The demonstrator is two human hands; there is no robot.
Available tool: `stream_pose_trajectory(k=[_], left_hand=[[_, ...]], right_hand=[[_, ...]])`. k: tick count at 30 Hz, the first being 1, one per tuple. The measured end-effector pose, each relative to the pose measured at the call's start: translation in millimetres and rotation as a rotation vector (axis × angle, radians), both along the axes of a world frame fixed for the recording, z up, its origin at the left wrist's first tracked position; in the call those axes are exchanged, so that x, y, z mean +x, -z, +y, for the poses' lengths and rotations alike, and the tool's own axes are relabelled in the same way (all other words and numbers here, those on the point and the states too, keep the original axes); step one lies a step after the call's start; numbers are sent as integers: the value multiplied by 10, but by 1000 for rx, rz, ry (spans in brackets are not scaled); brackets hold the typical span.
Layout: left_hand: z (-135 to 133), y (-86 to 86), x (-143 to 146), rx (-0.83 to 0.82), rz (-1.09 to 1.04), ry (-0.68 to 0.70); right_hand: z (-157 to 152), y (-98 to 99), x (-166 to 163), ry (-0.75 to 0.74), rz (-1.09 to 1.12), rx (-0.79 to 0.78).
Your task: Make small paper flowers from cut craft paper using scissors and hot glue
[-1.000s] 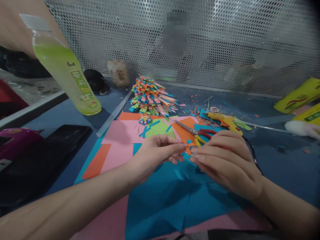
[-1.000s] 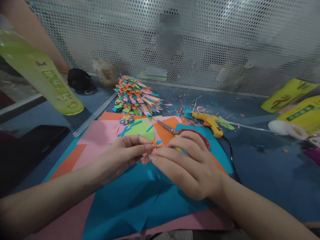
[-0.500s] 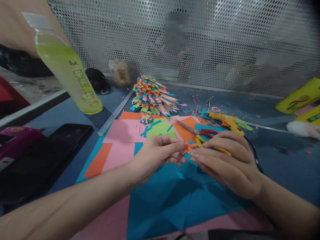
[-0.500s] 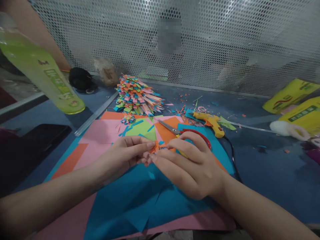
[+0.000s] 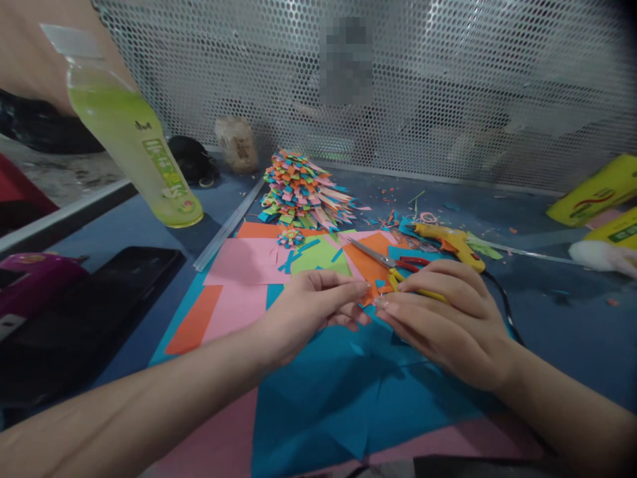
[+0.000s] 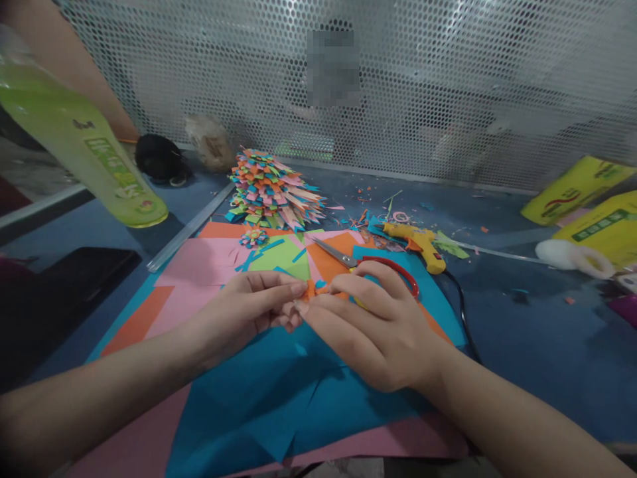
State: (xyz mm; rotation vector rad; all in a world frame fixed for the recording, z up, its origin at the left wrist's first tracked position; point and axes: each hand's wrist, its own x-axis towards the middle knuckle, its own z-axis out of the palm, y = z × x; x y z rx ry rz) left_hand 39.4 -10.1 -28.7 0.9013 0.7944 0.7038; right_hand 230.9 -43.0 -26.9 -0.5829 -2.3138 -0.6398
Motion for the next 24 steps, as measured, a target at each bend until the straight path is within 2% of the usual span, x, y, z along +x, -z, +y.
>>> stream_pose_trajectory(k=[6,11,18,21,24], left_hand=[[-7,-18,2,38,-2,-35],[-15,-47,0,68,9,-47],[-8,-60,-11,135,34,-88],[-2,-63,-9,212,66,-132],[5,-59,-12,279,98,-155]], right_hand=[[-53,-20,34,30,-2,-57],[-47,-33,30,28,17,-44],[16,-159,56,204,237,-10],[68,-167,94,290,298,-78],[118,-122,102,305,303,-193]])
